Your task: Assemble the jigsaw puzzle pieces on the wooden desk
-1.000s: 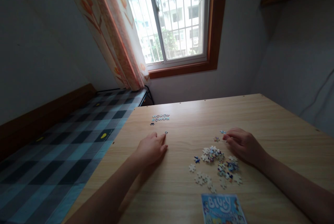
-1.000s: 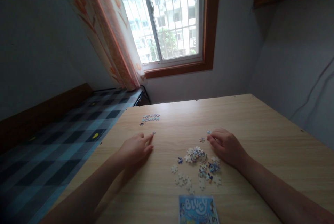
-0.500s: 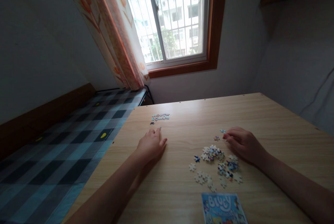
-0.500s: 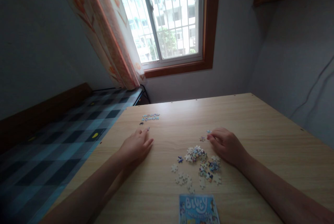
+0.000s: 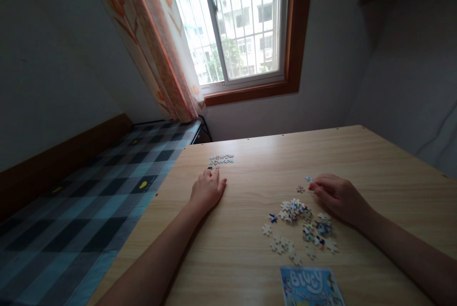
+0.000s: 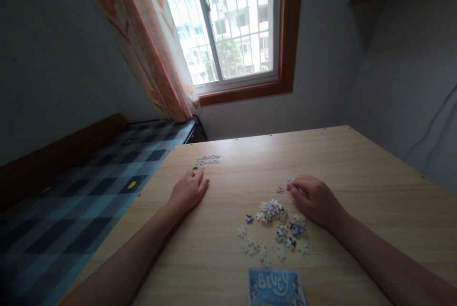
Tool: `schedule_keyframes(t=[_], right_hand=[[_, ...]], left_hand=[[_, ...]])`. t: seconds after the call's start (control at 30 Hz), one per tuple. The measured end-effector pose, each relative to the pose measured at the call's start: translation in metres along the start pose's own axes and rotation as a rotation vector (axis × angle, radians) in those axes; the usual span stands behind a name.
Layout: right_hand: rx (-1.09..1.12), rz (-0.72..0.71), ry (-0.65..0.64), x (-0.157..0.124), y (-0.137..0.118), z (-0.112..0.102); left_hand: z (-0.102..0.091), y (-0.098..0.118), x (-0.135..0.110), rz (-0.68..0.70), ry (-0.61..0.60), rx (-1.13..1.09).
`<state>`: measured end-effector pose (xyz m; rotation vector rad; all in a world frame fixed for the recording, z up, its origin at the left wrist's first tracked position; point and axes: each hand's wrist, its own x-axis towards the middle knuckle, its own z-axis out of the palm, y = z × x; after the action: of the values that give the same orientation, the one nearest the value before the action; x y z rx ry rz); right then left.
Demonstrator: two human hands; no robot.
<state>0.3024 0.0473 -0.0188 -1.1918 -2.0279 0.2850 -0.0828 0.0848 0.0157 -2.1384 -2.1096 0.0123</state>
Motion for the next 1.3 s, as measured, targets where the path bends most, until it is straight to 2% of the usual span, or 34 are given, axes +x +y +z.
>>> schedule_keyframes(t=[0.47,1.07,1.3], right_hand=[[0.001,0.03,0.018,0.0,-0.001,0.0],[0.009,0.038,0.008,0.0,-0.002,-0.001],[0.008,0.041,0.011,0.0,-0.001,0.0]], left_hand=[[0.007,-0.004,0.006,0.019,0.024,0.049],[0.006,-0.006,0.007,0.021,0.003,0.037],[-0.002,0.008,-0.011,0.057,-0.031,0.05]])
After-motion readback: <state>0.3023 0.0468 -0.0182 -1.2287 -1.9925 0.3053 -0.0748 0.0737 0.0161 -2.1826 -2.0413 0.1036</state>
